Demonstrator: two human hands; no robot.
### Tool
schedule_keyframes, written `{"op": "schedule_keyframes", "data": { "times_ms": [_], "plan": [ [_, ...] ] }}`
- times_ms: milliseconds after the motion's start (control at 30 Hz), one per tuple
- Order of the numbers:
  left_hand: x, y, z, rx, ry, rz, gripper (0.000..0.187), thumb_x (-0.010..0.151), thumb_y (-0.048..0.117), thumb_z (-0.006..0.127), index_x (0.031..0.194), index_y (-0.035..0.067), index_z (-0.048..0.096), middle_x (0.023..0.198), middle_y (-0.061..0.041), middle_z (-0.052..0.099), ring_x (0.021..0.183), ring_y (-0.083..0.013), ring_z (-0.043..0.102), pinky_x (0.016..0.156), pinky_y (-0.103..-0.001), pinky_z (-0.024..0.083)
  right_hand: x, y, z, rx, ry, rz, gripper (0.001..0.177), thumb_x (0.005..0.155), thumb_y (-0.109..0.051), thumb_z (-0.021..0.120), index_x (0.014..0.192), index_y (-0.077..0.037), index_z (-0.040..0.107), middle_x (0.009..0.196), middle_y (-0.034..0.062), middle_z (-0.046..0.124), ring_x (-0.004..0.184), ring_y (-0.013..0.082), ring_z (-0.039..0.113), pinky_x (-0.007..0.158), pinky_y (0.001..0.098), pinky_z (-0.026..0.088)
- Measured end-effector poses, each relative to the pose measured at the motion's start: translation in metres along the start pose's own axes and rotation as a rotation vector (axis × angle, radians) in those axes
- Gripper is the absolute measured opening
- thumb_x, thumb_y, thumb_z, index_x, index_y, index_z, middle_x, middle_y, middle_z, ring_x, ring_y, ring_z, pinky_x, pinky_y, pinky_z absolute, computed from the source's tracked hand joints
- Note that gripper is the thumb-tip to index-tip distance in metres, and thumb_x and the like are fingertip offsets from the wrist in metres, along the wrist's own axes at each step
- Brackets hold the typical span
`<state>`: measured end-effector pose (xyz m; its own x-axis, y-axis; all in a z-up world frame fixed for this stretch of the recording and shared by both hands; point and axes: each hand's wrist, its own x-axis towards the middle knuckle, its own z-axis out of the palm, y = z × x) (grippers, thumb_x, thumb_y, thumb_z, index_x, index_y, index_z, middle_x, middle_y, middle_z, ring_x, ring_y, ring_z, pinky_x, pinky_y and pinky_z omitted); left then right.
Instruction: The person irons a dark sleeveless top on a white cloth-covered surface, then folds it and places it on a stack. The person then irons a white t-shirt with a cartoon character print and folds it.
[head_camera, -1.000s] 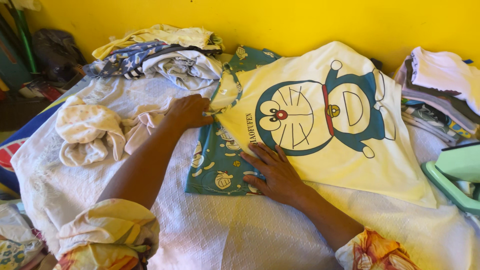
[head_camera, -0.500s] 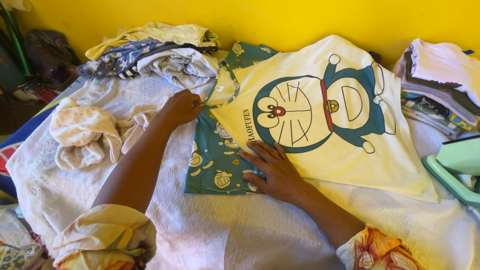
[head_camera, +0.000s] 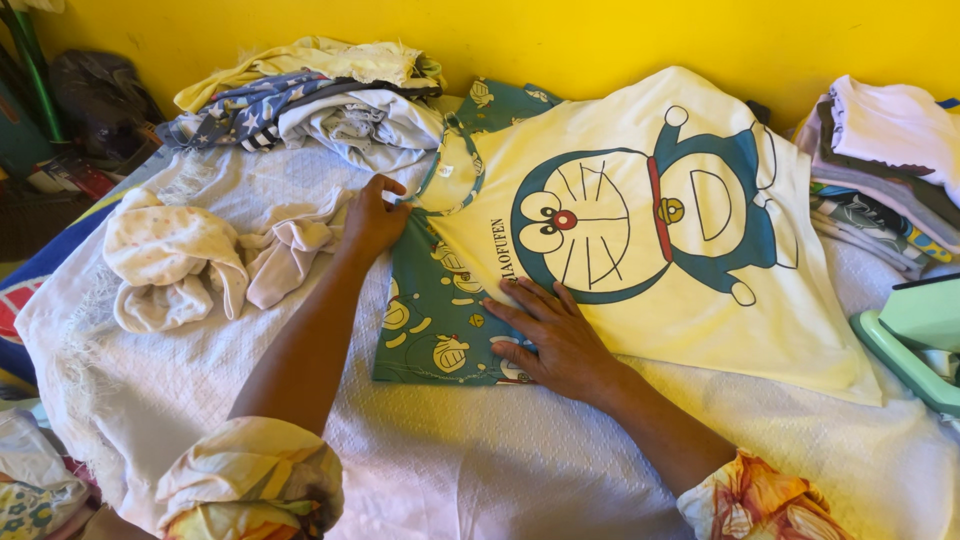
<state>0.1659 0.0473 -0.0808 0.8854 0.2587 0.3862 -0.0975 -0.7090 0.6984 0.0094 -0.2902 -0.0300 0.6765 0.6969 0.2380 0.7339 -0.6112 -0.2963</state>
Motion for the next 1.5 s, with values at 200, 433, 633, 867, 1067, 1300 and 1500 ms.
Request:
{"op": "schedule_keyframes", "data": {
  "times_ms": [200,433,633,867,1067,1300,1500],
  "plan": [
    [-0.027,0.021,0.001,0.210,0.118,0.061,0.036,0.088,0.017,0.077,0.117,0.013,0.057,0.098,-0.020,0.069,0.085,-0.0440,0.069,0.074,-0.056,0.051,0.000,-0.001,-0.002,0.005,-0.009,0.006,0.060,0.100,-0.055,0.048,0.150,-0.024,0.051,0.161,0.0117,0.039,0.151,0.0304,0.030,0.119,0.0563,0.016],
    [-0.037,0.043,-0.008,0.388,0.077,0.036,0.035,0.093,0.025,0.075,0.121,0.016,0.057,0.115,-0.018,0.064,0.094,-0.0445,0.068,0.074,-0.056,0.053,-0.007,0.020,-0.007,0.015,0.008,0.127,0.068,0.100,-0.058,0.045,0.155,-0.019,0.043,0.165,0.0141,0.032,0.153,0.0316,0.025,0.119,0.0584,0.014],
    [-0.053,0.079,-0.017,0.464,0.055,0.226,0.041,0.090,0.025,0.077,0.126,0.016,0.058,0.119,-0.017,0.061,0.108,-0.0376,0.064,0.077,-0.052,0.054,-0.052,0.091,-0.038,-0.158,-0.031,0.408,0.079,0.098,-0.061,0.044,0.161,-0.018,0.024,0.168,0.0163,0.018,0.155,0.0302,0.013,0.119,0.0585,0.010],
    [-0.104,0.142,0.046,0.282,-0.365,0.548,0.067,0.093,0.050,0.066,0.150,0.018,0.050,0.150,-0.019,0.044,0.140,-0.0398,0.042,0.109,-0.061,0.034,-0.157,0.173,-0.064,-0.224,-0.006,0.779,0.091,0.093,-0.070,0.040,0.161,-0.013,0.022,0.169,0.0158,0.016,0.158,0.0289,0.008,0.120,0.0614,0.009],
    [-0.114,0.146,0.053,0.430,-0.485,0.362,0.072,0.092,0.062,0.052,0.154,0.026,0.043,0.164,-0.014,0.029,0.154,-0.0348,0.025,0.117,-0.064,0.019,-0.224,0.182,-0.073,-0.116,0.286,0.789,0.075,0.098,-0.054,0.054,0.152,-0.004,0.040,0.158,0.0206,0.037,0.143,0.0310,0.034,0.111,0.0543,0.028],
    [-0.136,0.173,0.072,0.322,-0.458,0.490,0.074,0.093,0.066,0.051,0.154,0.024,0.043,0.164,-0.015,0.030,0.153,-0.0358,0.024,0.118,-0.065,0.015,-0.295,0.165,-0.095,0.288,1.418,0.534,0.020,0.109,-0.010,0.072,0.120,-0.003,0.056,0.102,0.0082,0.060,0.087,0.0101,0.058,0.083,0.0261,0.048],
    [-0.146,0.177,0.075,0.343,-0.449,0.501,0.074,0.092,0.068,0.049,0.153,0.027,0.044,0.164,-0.013,0.031,0.151,-0.0343,0.025,0.118,-0.064,0.014,-0.300,0.203,-0.106,0.101,1.523,0.379,0.049,0.103,0.003,0.083,0.125,-0.005,0.039,0.109,0.0027,0.046,0.093,0.0088,0.047,0.085,0.0248,0.044]
  ]
}}
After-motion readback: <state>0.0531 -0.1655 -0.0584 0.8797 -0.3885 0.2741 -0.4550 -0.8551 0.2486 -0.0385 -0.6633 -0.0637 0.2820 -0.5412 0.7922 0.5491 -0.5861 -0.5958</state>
